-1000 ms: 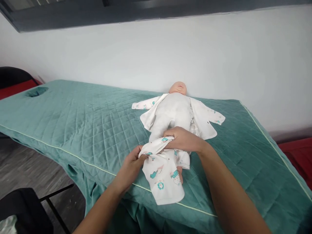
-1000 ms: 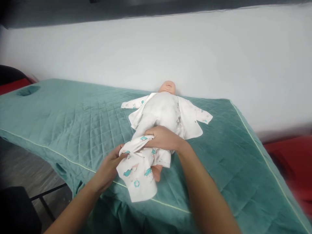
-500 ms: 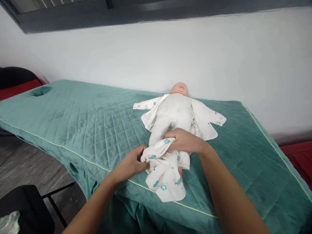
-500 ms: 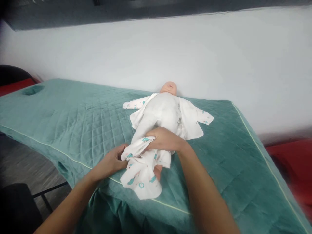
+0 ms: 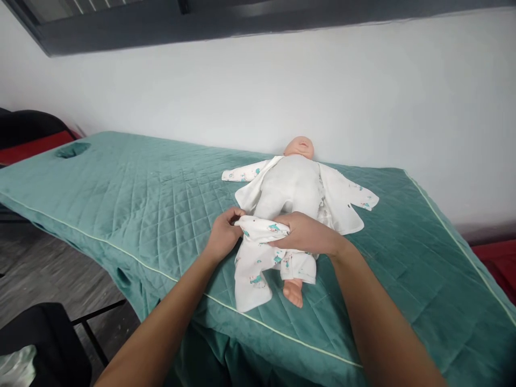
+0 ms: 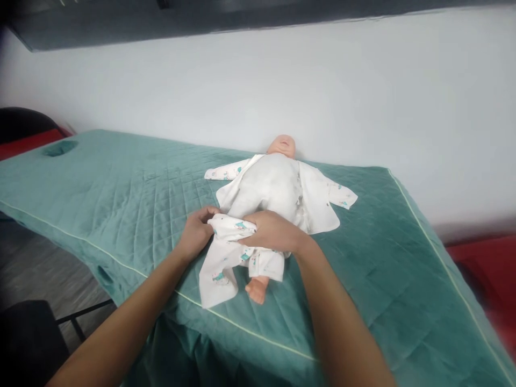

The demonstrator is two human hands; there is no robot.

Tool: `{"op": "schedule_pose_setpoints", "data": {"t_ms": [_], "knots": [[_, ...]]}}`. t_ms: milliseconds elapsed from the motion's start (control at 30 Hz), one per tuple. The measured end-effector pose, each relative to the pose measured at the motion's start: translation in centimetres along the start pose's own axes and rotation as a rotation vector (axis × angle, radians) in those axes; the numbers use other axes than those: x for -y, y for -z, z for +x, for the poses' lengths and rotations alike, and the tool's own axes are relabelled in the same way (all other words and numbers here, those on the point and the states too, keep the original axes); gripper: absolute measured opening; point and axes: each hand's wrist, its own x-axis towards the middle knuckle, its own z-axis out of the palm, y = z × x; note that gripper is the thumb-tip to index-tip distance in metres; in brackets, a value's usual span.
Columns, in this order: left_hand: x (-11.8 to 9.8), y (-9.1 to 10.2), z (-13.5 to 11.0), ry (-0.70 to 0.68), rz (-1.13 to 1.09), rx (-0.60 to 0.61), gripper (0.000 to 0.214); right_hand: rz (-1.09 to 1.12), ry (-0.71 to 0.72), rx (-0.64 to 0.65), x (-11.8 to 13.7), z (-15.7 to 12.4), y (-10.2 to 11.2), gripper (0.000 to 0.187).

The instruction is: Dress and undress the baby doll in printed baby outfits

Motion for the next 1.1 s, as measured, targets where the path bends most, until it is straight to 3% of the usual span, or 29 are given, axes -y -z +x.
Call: {"op": "schedule_pose_setpoints", "data": {"t_ms": [167, 333, 500, 633, 700, 867, 1000, 1100], "knots": [[-0.5, -0.9, 1.3, -0.069, 0.138, -0.085, 0.013, 0.005, 0.022, -0.118, -0.4, 0.4, -0.1, 0.008], [-0.3, -1.8, 2.7, -0.171, 0.287, -0.151, 0.015, 0.062, -0.003, -0.219, -0.8, 0.8, 0.0, 0.008], [-0.3, -2.1, 2.1, -0.044, 0.378, -0.237, 0.010, 0.171, -0.083, -0.246, -0.7, 1.0, -0.2, 0.014], [-0.6, -1.8, -1.1, 0.055, 0.292, -0.313, 0.020, 0.199, -0.070, -0.276, -0.6, 0.9, -0.3, 0.013], [-0.9, -1.5, -3.2, 0.109, 0.258, -0.263, 0.032, 0.197, -0.041, -0.274, -0.7, 0.9, -0.3, 0.014], [-1.6, -1.4, -7.0, 0.139, 0.217, 0.074, 0.044, 0.200, -0.002, -0.254, -0.7, 0.7, -0.3, 0.025], [-1.6, -1.6, -7.1, 0.073, 0.213, 0.146, 0.042, 0.177, 0.067, -0.174, -0.3, 0.5, -0.2, 0.032], [-1.4, -1.6, -5.9, 0.010, 0.256, 0.092, 0.039, 0.141, 0.073, -0.047, 0.1, 0.2, -0.1, 0.033]]}}
